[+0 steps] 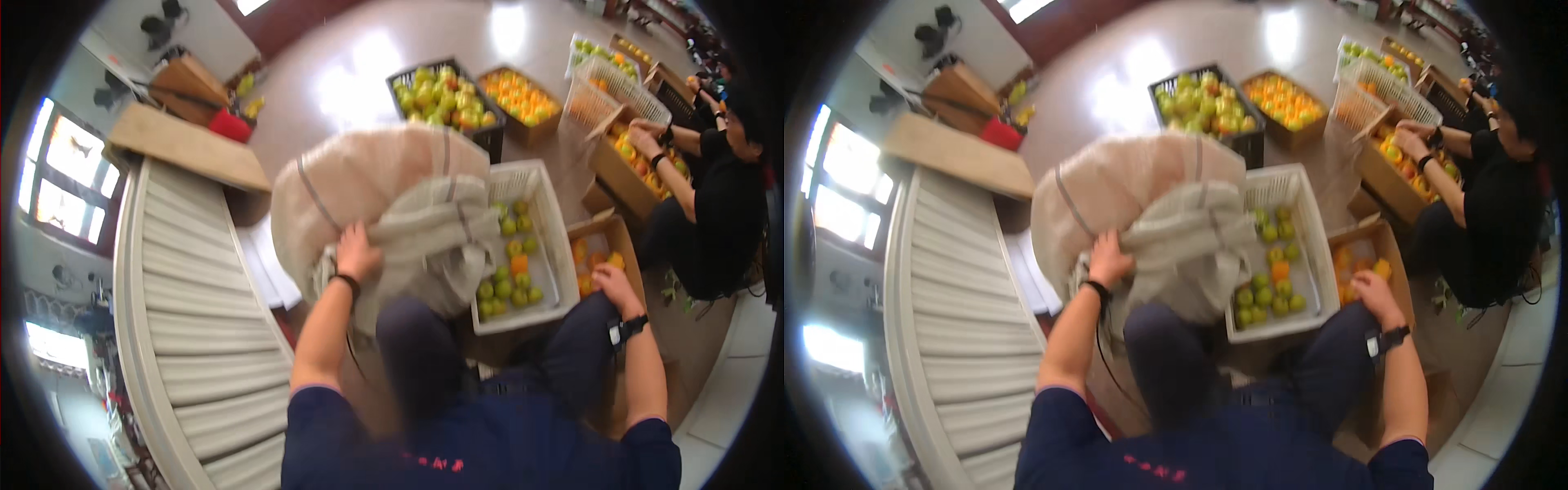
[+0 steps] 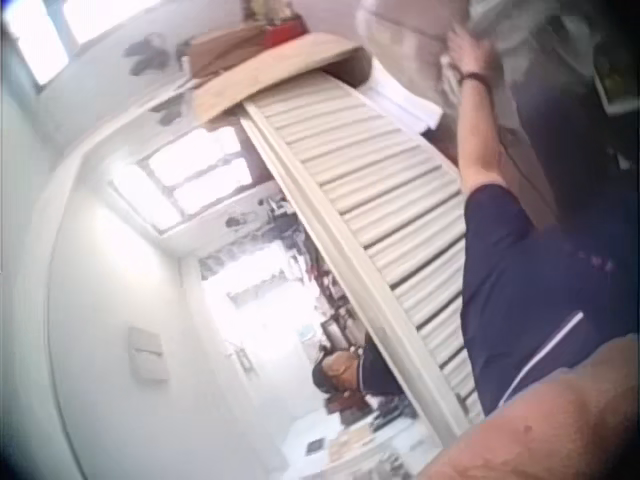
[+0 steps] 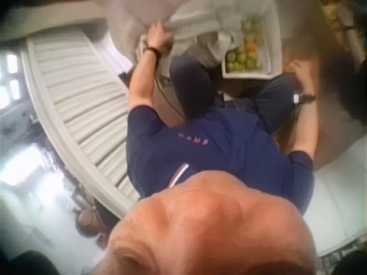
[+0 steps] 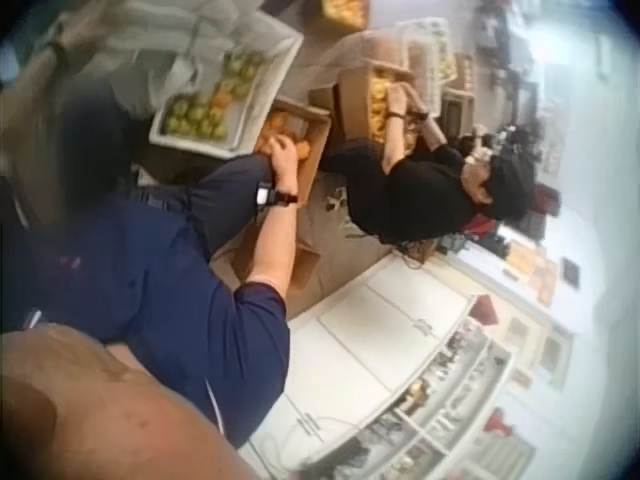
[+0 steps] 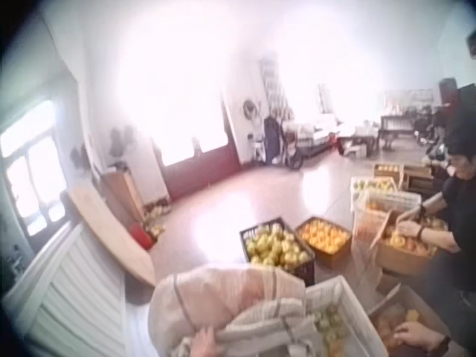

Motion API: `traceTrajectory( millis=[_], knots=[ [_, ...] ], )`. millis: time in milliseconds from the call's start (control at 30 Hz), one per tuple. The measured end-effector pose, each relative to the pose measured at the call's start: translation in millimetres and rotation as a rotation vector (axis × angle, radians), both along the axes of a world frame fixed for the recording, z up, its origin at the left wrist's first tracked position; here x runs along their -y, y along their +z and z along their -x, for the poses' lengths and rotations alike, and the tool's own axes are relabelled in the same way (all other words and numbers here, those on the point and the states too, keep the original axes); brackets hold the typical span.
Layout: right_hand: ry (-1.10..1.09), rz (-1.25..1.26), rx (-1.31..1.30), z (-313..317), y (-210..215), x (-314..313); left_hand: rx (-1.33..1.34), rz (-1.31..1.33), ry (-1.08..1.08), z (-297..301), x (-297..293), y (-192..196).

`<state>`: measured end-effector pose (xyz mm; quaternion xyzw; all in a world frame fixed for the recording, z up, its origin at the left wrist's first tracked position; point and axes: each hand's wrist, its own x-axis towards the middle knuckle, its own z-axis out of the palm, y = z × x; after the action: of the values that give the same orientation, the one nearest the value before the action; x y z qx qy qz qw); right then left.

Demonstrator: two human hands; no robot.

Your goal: The person puts foam sleeves onto apples taken from a basket and places them into a cardboard box, then moves a crate of apples.

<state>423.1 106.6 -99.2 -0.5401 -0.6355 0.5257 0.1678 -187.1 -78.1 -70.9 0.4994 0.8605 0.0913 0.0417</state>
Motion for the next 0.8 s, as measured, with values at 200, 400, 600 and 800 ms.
traceTrajectory(
  millis=[200, 400, 600, 800],
  knots=[
    [-0.074, 0.087, 0.075, 0.7, 8.3, 0.1, -0.012, -0.078, -0.206, -18.7, 6.0, 25.7],
    [-0.055, 0.101, 0.049, 10.7, 6.2, 2.3, -0.291, 0.155, -0.107, 3.3, 25.3, 2.6],
    [-0.041, 0.106, 0.032, 13.0, 6.4, 3.6, 0.267, -0.339, 0.34, 65.8, 4.2, 21.8],
    [-0.089, 0.098, -0.018, 3.5, -2.0, 1.7, 0.74, -0.973, 0.43, 89.3, -25.0, 62.3]
  ],
)
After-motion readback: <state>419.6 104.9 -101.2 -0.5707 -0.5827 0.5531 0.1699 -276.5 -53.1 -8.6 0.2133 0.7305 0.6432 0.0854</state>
